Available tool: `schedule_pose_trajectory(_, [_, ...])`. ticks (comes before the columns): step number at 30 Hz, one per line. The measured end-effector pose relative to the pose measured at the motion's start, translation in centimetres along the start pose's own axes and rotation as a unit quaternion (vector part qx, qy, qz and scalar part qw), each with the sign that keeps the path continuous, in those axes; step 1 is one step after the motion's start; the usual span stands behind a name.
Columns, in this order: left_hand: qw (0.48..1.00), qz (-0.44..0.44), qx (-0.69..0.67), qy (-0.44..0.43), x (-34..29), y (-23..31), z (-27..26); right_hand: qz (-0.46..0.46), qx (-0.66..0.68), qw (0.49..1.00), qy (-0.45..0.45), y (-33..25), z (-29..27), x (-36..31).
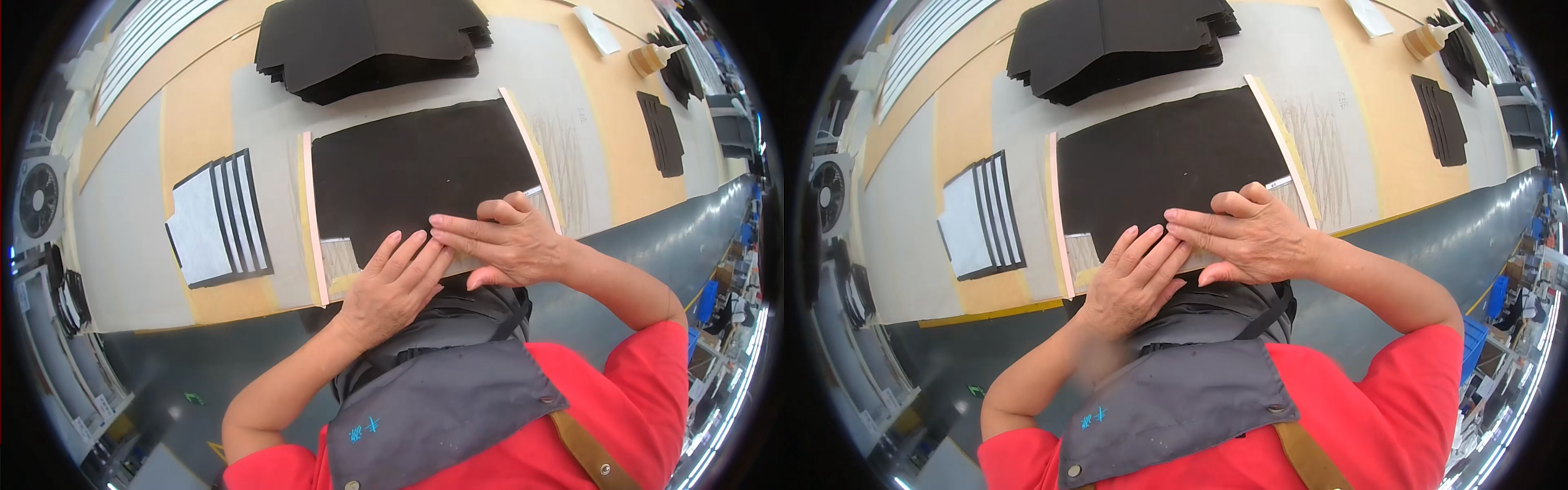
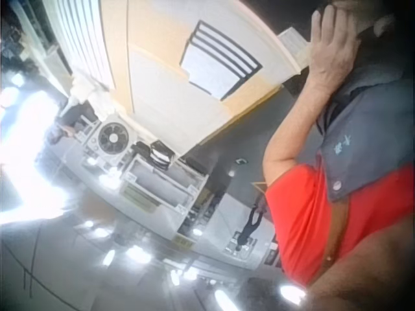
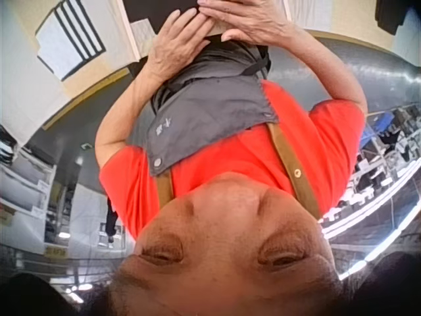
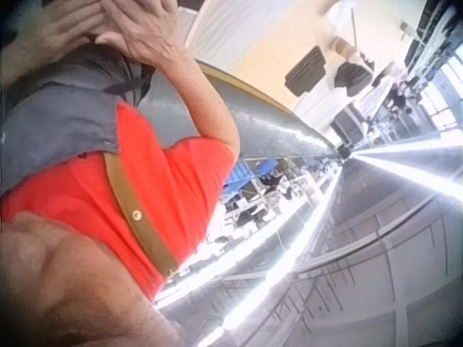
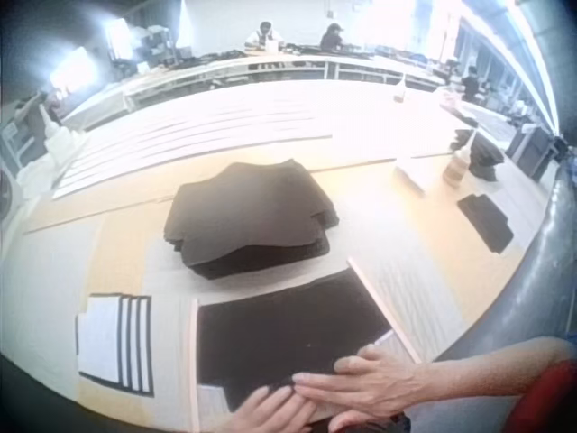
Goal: The person assembles black rectangular components by hand on a workbench. They pick up a black piece, place it on a template, and press it down to adhere it to a backing sheet. The person repeats this process for multiple units, stacking the finished items on the table.
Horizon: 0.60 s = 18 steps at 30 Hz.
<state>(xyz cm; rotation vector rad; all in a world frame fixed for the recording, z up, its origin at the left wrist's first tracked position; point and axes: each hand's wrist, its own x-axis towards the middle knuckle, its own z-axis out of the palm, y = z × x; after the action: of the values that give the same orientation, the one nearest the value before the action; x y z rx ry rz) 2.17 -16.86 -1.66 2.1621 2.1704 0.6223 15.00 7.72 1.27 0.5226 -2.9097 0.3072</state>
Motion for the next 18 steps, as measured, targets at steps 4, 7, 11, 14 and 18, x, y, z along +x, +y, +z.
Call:
schedule_pose_trajectory(4, [1.000, 0.008, 0.008, 0.003, -0.1, 0.0, -0.2, 0.006, -0.067, 0.998, 0.010, 2.3, 0.6, 2.3])
schedule_pose_trajectory(7, [1.000, 0.003, -0.015, -0.003, -0.1, 0.0, -0.4, 0.055, -0.046, 0.997, 0.013, 4.9, 1.3, 4.7])
schedule_pose_trajectory(11, [1.000, -0.008, -0.013, -0.025, 0.1, 0.1, -0.8, 0.111, -0.033, 0.993, 0.040, 7.2, 1.8, 6.6])
schedule_pose_trajectory(14, [0.999, -0.010, -0.016, -0.025, 0.2, 0.0, -0.8, 0.130, -0.096, 0.982, 0.099, 9.6, 1.5, 6.8])
schedule_pose_trajectory(18, [0.991, -0.052, -0.124, -0.021, 1.0, 0.3, -1.9, 0.256, 0.054, 0.951, 0.164, 14.1, -2.3, 3.6])
